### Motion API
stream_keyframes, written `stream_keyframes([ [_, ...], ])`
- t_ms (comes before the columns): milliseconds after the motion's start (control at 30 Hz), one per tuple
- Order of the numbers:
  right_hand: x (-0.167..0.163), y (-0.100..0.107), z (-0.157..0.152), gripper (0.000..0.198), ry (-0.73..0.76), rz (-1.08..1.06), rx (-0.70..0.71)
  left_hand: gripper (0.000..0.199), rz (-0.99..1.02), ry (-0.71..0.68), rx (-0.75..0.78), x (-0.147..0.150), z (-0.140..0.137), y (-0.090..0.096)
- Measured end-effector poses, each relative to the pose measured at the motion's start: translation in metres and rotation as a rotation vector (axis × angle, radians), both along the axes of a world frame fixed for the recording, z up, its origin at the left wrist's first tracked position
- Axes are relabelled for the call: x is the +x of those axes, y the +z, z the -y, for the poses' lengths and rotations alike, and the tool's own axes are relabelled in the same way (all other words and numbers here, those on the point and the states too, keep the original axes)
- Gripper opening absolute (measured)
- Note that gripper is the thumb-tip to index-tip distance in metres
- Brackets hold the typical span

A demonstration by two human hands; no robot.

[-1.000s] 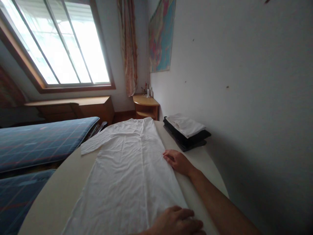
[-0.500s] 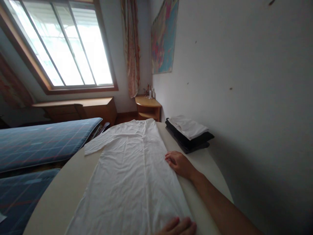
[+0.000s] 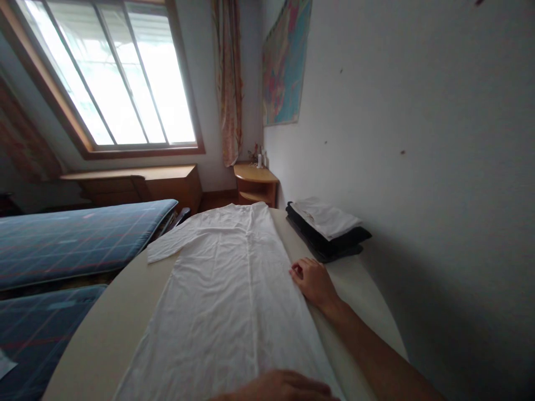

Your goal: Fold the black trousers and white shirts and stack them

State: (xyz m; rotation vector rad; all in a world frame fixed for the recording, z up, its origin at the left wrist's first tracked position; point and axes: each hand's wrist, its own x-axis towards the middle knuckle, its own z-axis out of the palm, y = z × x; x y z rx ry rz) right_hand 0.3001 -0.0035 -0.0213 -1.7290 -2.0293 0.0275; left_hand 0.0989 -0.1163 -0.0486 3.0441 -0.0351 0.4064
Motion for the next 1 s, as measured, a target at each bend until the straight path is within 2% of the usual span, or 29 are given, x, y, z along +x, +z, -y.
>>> stream_keyframes([
  [100,-0.005,0.0,0.001,0.014,-0.041,0.01,-0.017,0.043,-0.042,0.147,0.027,-0.025,-0.019,0.03],
  [167,-0.008,0.0,0.001,0.015,-0.06,0.025,-0.036,0.046,-0.071,0.18,0.079,-0.035,-0.022,0.037],
  [300,-0.013,0.0,0.001,0.016,-0.121,0.064,-0.07,0.045,-0.099,0.125,0.188,-0.04,-0.019,0.03],
  [533,-0.015,-0.002,-0.003,0.019,-0.2,0.029,-0.054,0.042,0.009,0.124,0.325,-0.033,-0.02,0.01],
  [700,-0.013,-0.007,-0.009,0.021,-0.203,0.045,-0.105,0.043,-0.019,0.12,0.338,-0.03,-0.022,0.001],
  [900,-0.008,-0.005,-0.006,0.021,-0.227,0.075,-0.105,0.041,-0.021,0.087,0.327,-0.034,-0.02,0.008],
  [1000,-0.012,0.001,-0.003,0.018,-0.171,0.072,-0.046,0.04,-0.021,0.05,0.319,-0.033,-0.019,0.016],
])
